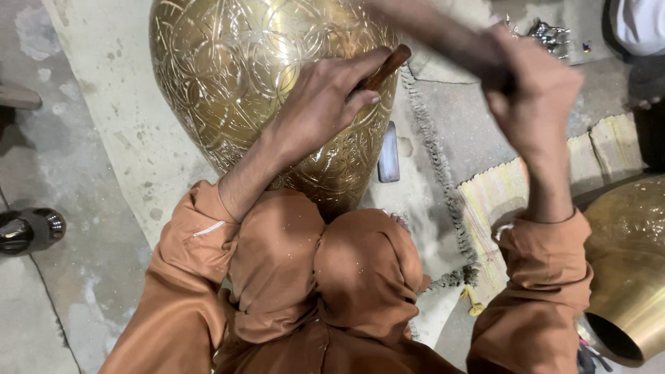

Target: The person sits cross-legged on the floor holding a large embossed brass vessel between their legs. They hold a small punch against the vessel's decorated surface and strike it with a wooden mallet, repositioning the punch repeatedly to work the pattern across the brass.

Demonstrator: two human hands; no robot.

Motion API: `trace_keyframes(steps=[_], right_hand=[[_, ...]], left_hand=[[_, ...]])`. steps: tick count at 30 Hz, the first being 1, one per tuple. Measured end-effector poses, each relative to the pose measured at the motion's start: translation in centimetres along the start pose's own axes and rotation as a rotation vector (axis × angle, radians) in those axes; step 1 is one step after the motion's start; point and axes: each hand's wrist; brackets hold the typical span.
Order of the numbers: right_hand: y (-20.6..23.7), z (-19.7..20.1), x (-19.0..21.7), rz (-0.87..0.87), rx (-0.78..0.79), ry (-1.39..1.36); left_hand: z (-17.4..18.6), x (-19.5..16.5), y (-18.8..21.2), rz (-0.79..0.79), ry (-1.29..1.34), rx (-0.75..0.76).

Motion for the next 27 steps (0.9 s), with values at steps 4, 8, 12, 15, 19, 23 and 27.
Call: trace_keyframes(steps=[4,8,12,15,19,23,27], right_hand=[[-0.8,-0.2,2.0,-0.444,0.053,-0.546],[-1.5,0.2,3.4,0.044,-0.028,-0.091],[-1.2,0.3,3.7,0.025,0.020,-0.067],[0.1,-0.1,2.8,-0.326,0.041,-0.286],[3.2,-0.6,0.0,-0.077,0.086,0.156],[7.6,-3.9,-1.8,-0.242,-0.020,-0.138],[11.8,-9.1,-1.0,-0.461,0.121,-0.014]], left_hand=[[-0.2,0.0,0.0,-0.023,-0.017,-0.025],[-0.8,0.3,-0.2,0.062,0.003,0.043],[-0.9,0.8,-0.2,0.104,-0.027,0.108],[-0.6,0.3,-0.5,0.009,-0.048,0.047],[1.3,-1.4,-1.6,0.154,0.045,0.150],[5.6,-1.2,-2.3,0.374,0.326,-0.011],[6.6,1.4,-3.8,-0.001,0.231,0.084]])
Point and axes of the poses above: each hand's wrist, its own y-axis away from the middle knuckle, its own z-axis out of the back of the hand, x = y × z, and after that the axes turned 5 degrees about -z, right-handed
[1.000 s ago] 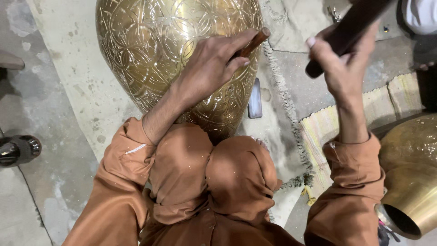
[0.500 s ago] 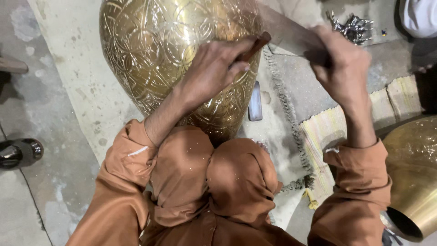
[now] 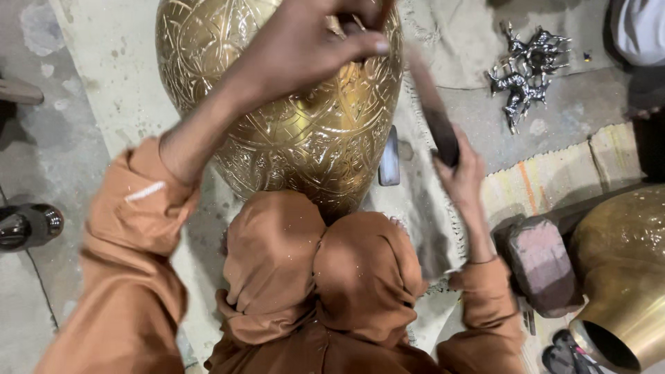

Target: The person sits cross-legged on the floor holding a large embossed brass vessel between their legs. They hold a small punch against the vessel's decorated surface and strike it with a wooden mallet, repositioning the punch repeatedly to work the pattern across the brass.

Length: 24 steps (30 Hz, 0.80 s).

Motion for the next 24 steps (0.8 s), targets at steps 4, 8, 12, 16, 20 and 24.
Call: trace_keyframes(steps=[4,8,12,16,20,24], right_hand=[[1.6,-3.3,1.0,-0.066,-0.051,-0.107],[1.6,-4.4,2.2,-0.127,-0.071,-0.305],[0.8,-4.2,2.4,-0.125,-0.008,-0.265],[-0.7,-2.0,1.9,0.096,-0.154,-0.021],[-2.5,0.5,2.6,-0.091,-0.238,-0.400],[-3.5,1.6,4.1,0.177,-0.331,-0.339]], left_hand=[[-2.0,2.2,-2.3,-0.141,-0.106,0.173],[-2.6,3.2,-4.4,-0.086,-0.117,0.395],[-2.4,3.7,-5.4,0.011,-0.136,0.563],[-2.3,4.2,-5.7,-0.224,-0.040,0.533],[-2.2,4.2,-5.7,-0.012,-0.054,0.582],[-1.9,3.9,-5.9,-0.146,-0.078,0.546]])
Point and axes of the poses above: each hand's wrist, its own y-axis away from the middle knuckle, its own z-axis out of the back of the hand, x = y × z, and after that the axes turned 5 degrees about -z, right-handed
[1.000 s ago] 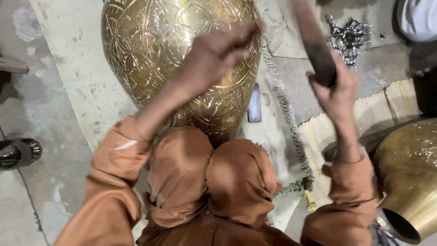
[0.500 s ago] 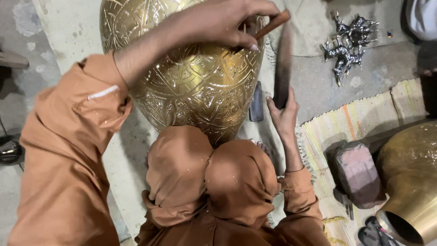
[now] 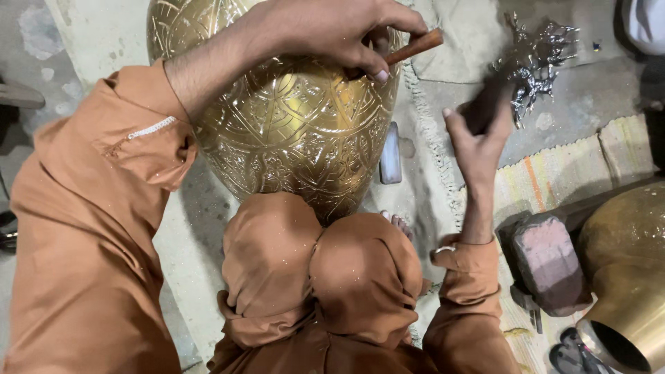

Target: The person sits cross-legged on the floor holding a large embossed brass vessel between their legs. They hold a small punch against the vessel's decorated surface and strike it with a wooden mallet, repositioning the punch repeatedly to work the pattern across the brass.

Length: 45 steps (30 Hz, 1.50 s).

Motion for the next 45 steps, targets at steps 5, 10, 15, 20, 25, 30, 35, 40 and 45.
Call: trace_keyframes(steps=[5,10,15,20,25,30,35,40,45], right_hand=[[-0.5,0.2,1.0,-0.231,0.065,-0.258],[-0.9,0.6,0.9,-0.344,0.099,-0.443],[-0.2,0.5,-0.2,-0.151,0.079,-0.177],[2.4,0.0,-1.9,-0.105,0.136,0.149],[5.8,-2.6,-1.5,-0.187,0.201,0.157],[7.8,-5.6,0.6,-0.281,0.135,0.119],[6.9,-5.0,0.7,-0.327,0.117,0.073],[5.5,-3.3,0.1,-0.115,-0.127,0.039],[5.4,-3.7,0.7,-0.337,-0.118,-0.214]], left_hand=[[0.0,0.1,0.0,0.065,0.052,0.032],[-0.2,1.1,-0.2,-0.013,0.085,0.027],[-0.2,1.4,-0.5,-0.008,0.082,0.038],[-0.1,0.7,-0.9,0.018,0.047,0.053],[0.5,0.5,-1.2,0.063,0.087,0.162],[0.1,0.7,-2.0,0.010,-0.002,0.211],[-0.5,0.6,-3.2,-0.001,-0.108,0.269],[-0.3,0.3,-3.4,0.044,-0.078,0.296],[0.0,-0.4,-3.5,0.071,-0.095,0.349]])
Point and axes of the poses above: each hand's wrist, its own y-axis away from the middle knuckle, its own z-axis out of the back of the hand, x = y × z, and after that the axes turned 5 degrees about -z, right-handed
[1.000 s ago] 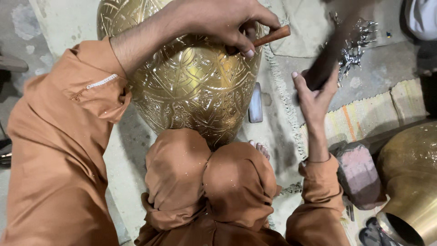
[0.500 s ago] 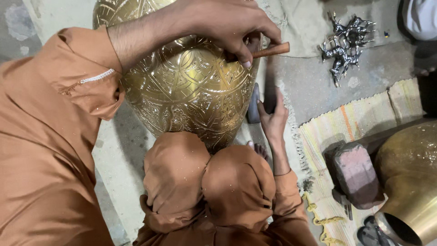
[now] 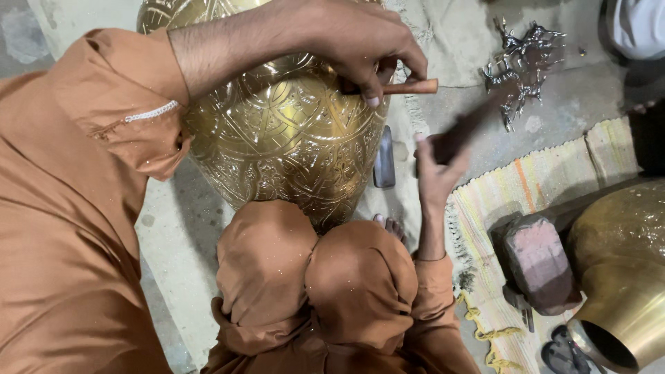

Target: The person sits cross-legged on the floor holding a large embossed brass vessel between their legs. They hold a small punch against the vessel's decorated surface and strike it with a wooden mallet, repositioning the punch repeatedly to work the pattern across the brass.

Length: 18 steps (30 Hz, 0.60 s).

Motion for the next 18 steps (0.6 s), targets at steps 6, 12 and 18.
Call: trace_keyframes(steps=[6,12,18], right_hand=[[1.2,-0.8,0.4,0.328,-0.110,0.321],[2.6,-1.1,-0.4,-0.016,-0.087,0.071],[3.3,-1.7,-0.3,-0.083,-0.114,-0.075]], left_hand=[[0.6,-1.2,-0.2,0.009,-0.035,0.062],[1.1,-2.1,-1.2,0.223,0.042,0.277],[0.9,-1.9,-2.3,0.166,0.040,0.363]])
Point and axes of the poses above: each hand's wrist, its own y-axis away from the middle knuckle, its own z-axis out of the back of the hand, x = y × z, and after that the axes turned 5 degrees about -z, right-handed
